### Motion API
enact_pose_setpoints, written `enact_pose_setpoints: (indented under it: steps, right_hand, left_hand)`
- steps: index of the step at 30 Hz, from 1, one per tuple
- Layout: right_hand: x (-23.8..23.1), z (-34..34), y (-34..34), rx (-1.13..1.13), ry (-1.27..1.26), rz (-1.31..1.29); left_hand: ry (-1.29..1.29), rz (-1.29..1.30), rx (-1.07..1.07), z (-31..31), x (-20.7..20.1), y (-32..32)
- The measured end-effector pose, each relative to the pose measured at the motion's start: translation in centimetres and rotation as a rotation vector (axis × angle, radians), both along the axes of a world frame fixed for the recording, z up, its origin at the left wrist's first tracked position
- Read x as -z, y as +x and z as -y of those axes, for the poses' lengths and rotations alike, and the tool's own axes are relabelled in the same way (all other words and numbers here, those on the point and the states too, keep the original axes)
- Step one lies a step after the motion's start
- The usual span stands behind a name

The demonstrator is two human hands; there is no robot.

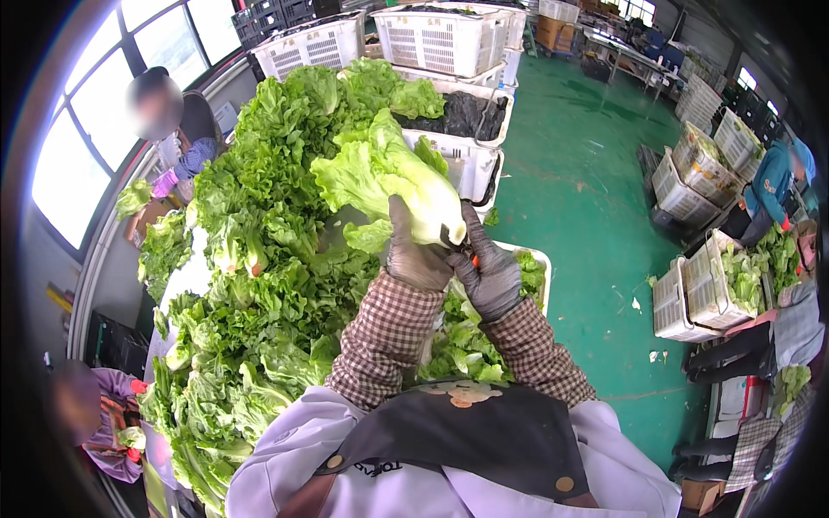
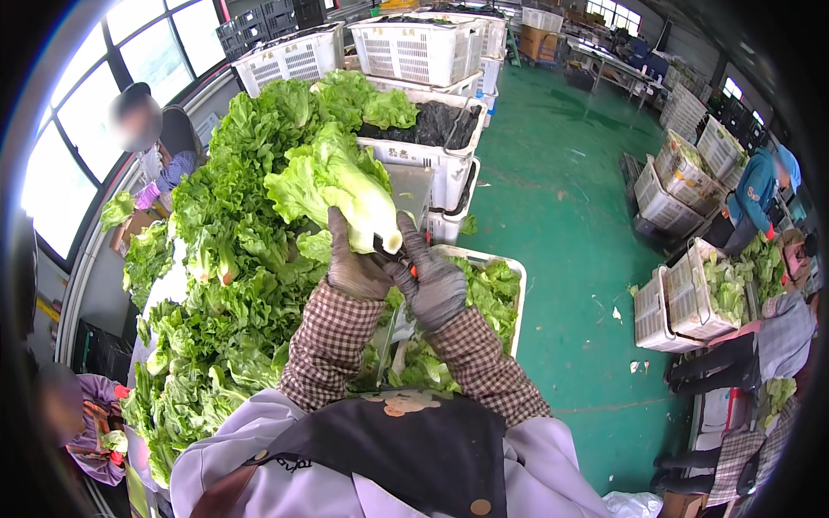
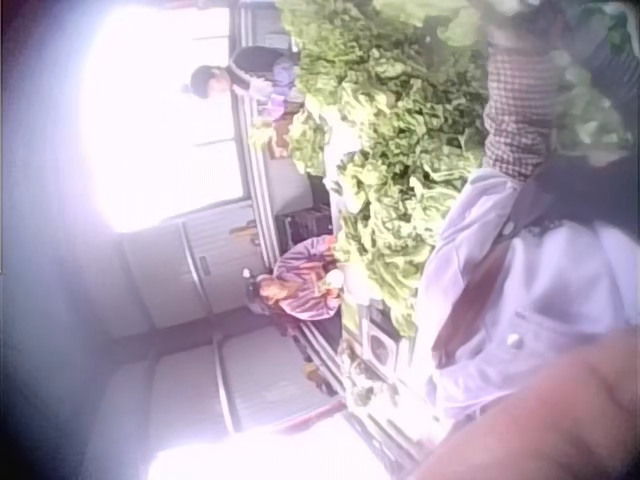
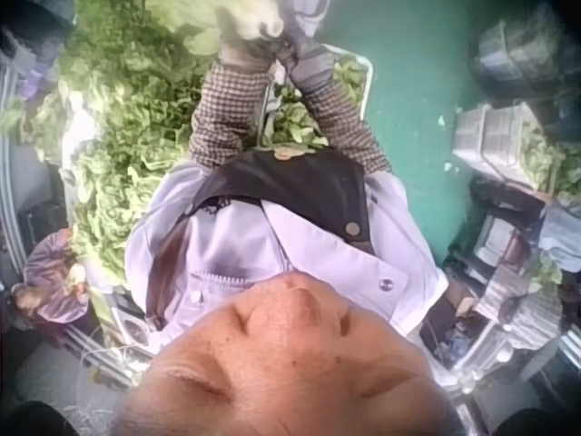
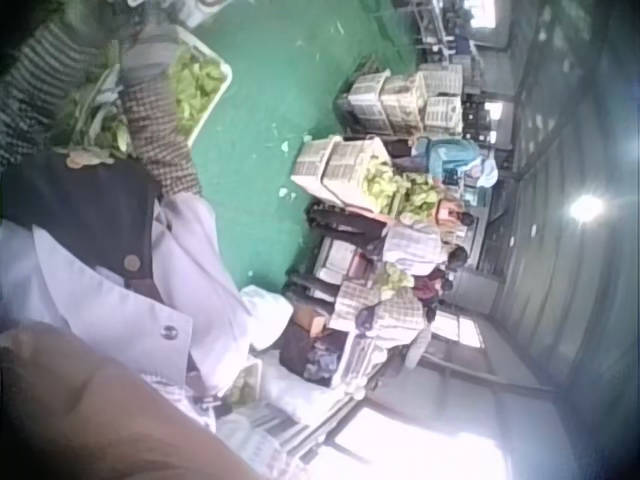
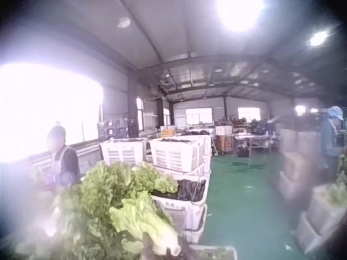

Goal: The person repeatedly picks up heads of lettuce from a table, uses shears to trim the base and remove outer leaves, and places the trimmed lettuce into a white crate. The person works continuously at a processing station in a commercial kitchen.

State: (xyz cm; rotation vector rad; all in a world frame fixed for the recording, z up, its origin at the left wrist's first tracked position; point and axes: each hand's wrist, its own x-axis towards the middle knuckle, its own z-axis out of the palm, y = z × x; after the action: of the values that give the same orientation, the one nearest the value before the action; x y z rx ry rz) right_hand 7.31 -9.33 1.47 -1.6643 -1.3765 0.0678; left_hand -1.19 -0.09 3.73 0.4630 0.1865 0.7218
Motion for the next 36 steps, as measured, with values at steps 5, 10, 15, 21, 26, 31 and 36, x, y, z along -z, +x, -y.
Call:
enact_pose_setpoints:
  steps: [5, 10, 15, 21, 26, 31, 36]
  right_hand:
    - [0.6, -0.5, -0.2, 0.027, 0.128, -0.068]
    - [4.6, -2.4, 1.8, -0.030, 0.173, -1.097]
    - [-0.5, -0.6, 0.8, 0.068, 0.156, -1.259]
    - [-0.3, -0.2, 0.4, 0.164, 0.480, -0.140]
    - [0.0, -0.3, -0.2, 0.151, 0.282, -0.286]
    - [2.4, -1.8, -0.4, 0.112, 0.446, -0.651]
    - [1.6, -1.6, 1.3, 0.196, 0.356, -1.320]
  left_hand:
    - [-0.101, 0.019, -0.011, -0.2, 0.1, -0.1]
    - [-0.087, 0.054, 0.023, -0.5, 1.4, 0.7]
    - [0.311, 0.157, 0.103, -1.9, 2.9, 0.8]
    - [0.335, 0.105, 0.065, -0.9, 3.4, 2.1]
    - [0.119, 0.162, 0.126, -1.8, 4.3, 2.2]
    - [-0.164, 0.187, 0.119, -2.4, 4.6, 3.0]
    - [-0.389, -0.037, -0.037, -2.3, 4.8, 2.5]
